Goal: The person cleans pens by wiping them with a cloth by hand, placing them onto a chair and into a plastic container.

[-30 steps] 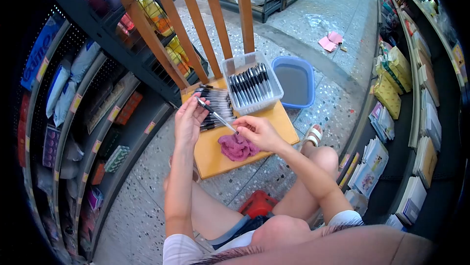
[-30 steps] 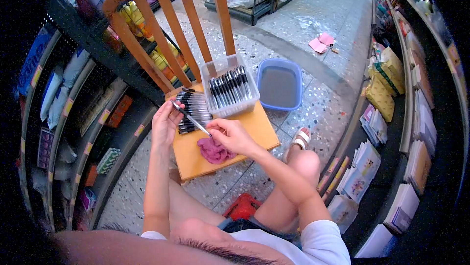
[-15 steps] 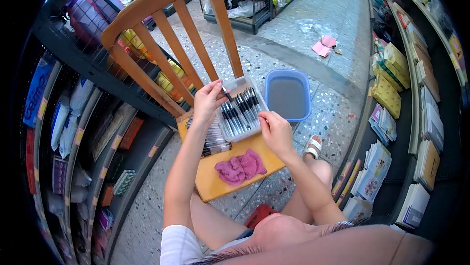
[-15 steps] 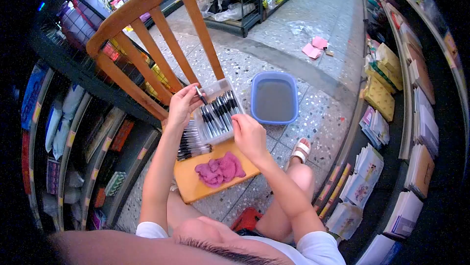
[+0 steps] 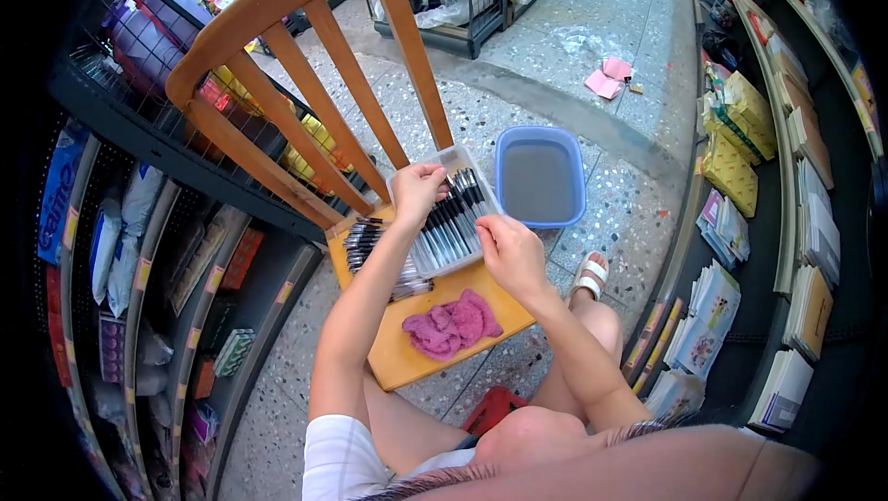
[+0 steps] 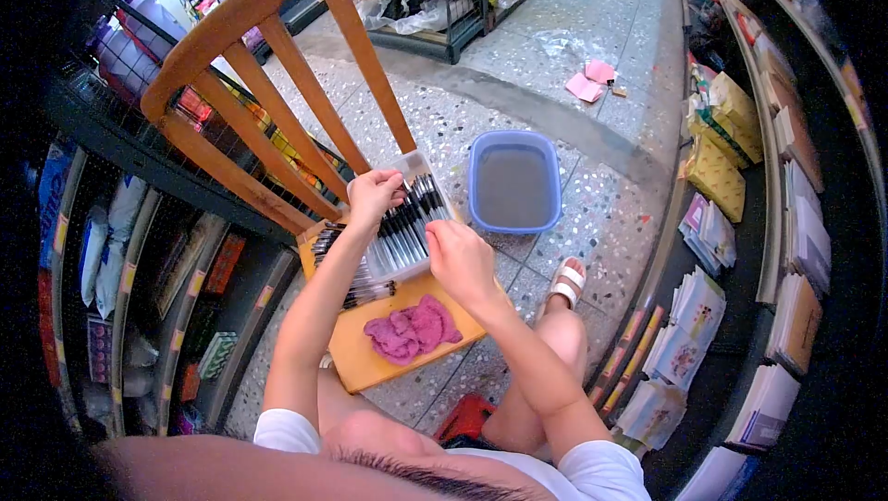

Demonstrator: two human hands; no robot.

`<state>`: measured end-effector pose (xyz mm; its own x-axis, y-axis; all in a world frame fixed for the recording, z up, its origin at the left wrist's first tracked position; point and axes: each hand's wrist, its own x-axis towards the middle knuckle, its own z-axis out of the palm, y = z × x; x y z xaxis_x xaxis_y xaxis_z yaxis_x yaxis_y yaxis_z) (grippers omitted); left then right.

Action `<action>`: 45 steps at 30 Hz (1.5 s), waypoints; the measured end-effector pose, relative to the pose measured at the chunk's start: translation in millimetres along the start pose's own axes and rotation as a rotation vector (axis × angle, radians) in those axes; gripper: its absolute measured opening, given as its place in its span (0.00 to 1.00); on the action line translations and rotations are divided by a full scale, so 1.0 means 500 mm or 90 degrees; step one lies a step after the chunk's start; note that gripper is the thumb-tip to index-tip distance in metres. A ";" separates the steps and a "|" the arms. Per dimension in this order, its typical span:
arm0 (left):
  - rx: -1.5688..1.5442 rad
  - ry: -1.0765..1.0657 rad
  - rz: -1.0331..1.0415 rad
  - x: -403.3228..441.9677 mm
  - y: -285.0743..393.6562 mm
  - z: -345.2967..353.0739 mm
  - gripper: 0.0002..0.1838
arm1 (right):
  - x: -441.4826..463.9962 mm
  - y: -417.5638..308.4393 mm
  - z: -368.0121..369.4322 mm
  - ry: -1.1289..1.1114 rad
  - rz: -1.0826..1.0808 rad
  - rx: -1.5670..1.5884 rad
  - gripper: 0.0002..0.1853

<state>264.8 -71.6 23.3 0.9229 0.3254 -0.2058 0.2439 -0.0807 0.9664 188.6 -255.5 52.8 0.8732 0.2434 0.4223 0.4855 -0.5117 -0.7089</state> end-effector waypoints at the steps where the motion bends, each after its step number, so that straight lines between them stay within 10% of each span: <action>1: 0.031 -0.001 0.010 -0.001 0.002 0.001 0.10 | 0.001 -0.002 0.000 -0.004 0.000 -0.003 0.03; 45: -0.030 0.004 0.104 -0.088 0.038 -0.039 0.15 | 0.002 -0.012 0.009 -0.089 -0.166 0.149 0.04</action>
<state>223.0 -69.2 53.7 0.9472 0.3176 -0.0440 0.0761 -0.0895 0.9931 186.8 -248.4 55.2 0.7088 0.4591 0.5356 0.6748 -0.2198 -0.7045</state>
